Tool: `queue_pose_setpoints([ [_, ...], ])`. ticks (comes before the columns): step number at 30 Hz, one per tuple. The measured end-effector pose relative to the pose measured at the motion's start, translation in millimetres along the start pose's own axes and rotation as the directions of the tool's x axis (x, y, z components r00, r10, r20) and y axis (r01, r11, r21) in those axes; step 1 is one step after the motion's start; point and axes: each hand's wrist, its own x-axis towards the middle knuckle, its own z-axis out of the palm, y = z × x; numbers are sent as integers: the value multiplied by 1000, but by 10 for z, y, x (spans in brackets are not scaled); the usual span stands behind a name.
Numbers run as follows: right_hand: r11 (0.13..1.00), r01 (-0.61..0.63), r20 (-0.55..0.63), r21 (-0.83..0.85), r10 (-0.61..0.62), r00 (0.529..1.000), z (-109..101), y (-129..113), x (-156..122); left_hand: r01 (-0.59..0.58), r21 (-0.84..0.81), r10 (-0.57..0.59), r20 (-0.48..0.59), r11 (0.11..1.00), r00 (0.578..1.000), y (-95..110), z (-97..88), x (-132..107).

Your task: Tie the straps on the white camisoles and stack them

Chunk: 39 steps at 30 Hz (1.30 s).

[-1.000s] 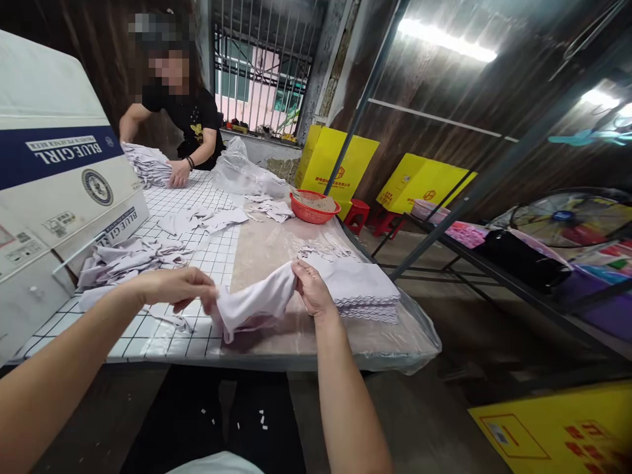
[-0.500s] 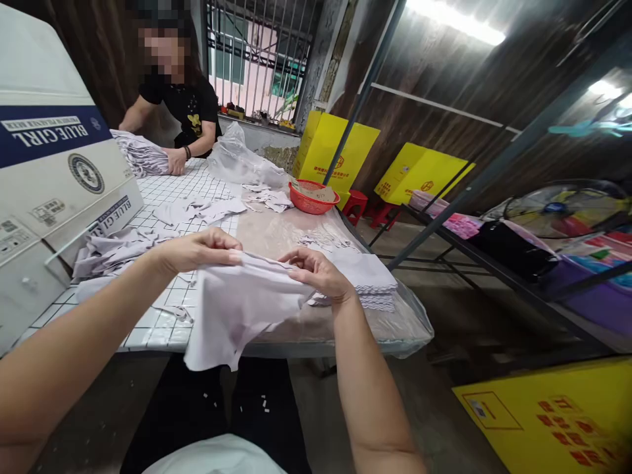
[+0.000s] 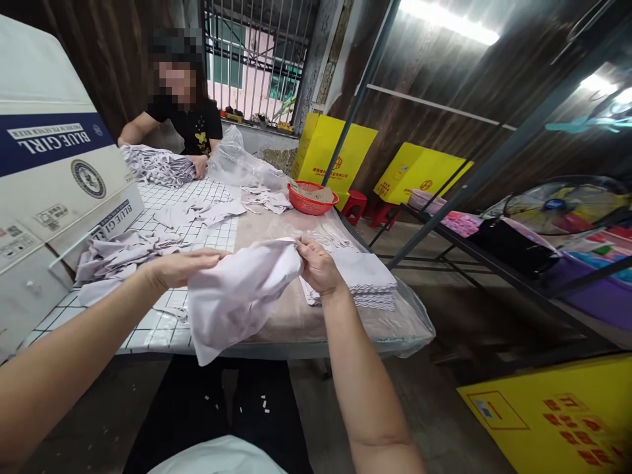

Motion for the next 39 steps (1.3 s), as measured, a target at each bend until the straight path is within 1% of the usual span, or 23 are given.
queue_pose_setpoints([
  [1, 1000, -16, 11, 17, 15, 1000, 75, 19, 48, 110, 49, -116, 167, 993, 979, -49, 70, 17],
  [2, 1000, -28, 40, 12, 28, 999, 148, 39, 101, 186, 83, -203, 307, 979, 930, -94, 144, 25],
  [3, 999, -36, 78, -14, 37, 996, 214, 63, 156, 225, 104, -247, 409, 969, 878, -137, 220, 24],
  [4, 998, -31, 110, -61, 37, 993, 268, 91, 208, 221, 105, -244, 463, 970, 852, -175, 290, 17],
  [5, 992, -8, 123, -127, 24, 992, 307, 121, 253, 205, 99, -228, 486, 974, 844, -206, 349, 7],
  [6, 979, 26, 101, -202, -6, 995, 328, 151, 286, 188, 88, -207, 481, 978, 852, -231, 394, -4],
  [7, 960, 55, 49, -273, -44, 998, 332, 181, 300, 171, 68, -183, 454, 983, 872, -249, 422, -11],
  [9, 943, 46, -98, -330, -82, 992, 303, 228, 266, 130, 1, -122, 357, 991, 926, -267, 427, -8],
  [11, 974, -28, -204, -225, -19, 979, 262, 251, 154, 88, -69, -67, 260, 994, 963, -272, 385, 21],
  [13, 991, -120, -171, -53, 109, 979, 256, 248, 4, 62, -118, -37, 204, 991, 978, -274, 328, 71],
  [14, 988, -157, -117, 4, 156, 981, 270, 238, -71, 57, -134, -31, 188, 989, 982, -275, 301, 100],
  [16, 978, -204, 11, 34, 204, 979, 312, 198, -194, 60, -160, -34, 159, 985, 987, -269, 250, 155],
  [17, 978, -207, 61, 29, 205, 977, 324, 168, -238, 62, -173, -38, 140, 983, 989, -261, 224, 177],
  [19, 982, -187, 105, 22, 184, 977, 297, 92, -292, 59, -201, -42, 91, 978, 995, -232, 162, 204],
  [21, 988, -156, 84, 13, 154, 984, 200, 18, -298, 52, -221, -42, 49, 974, 998, -198, 96, 207],
  [23, 987, -146, 45, -66, 149, 988, 96, -12, -262, 53, -232, -44, 43, 971, 998, -176, 53, 192],
  [25, 959, -195, 31, -205, 205, 978, 66, 40, -209, 73, -234, -58, 70, 969, 996, -181, 60, 169],
  [27, 917, -265, 32, -297, 287, 957, 141, 179, -161, 101, -236, -78, 105, 966, 991, -204, 120, 149],
  [29, 924, -287, 29, -251, 303, 952, 287, 365, -119, 129, -233, -100, 132, 964, 986, -231, 201, 132],
  [31, 959, -255, 16, -120, 259, 966, 439, 532, -80, 144, -236, -114, 135, 961, 984, -252, 262, 118],
  [34, 978, -206, -15, 43, 207, 978, 566, 651, -35, 154, -256, -131, 104, 954, 986, -278, 260, 103],
  [36, 974, -197, -67, 108, 205, 977, 541, 634, -19, 151, -280, -132, 84, 948, 988, -304, 191, 104],
  [39, 979, -163, -197, 119, 184, 963, 328, 526, -41, 158, -313, -135, 96, 937, 986, -361, 34, 129],
])
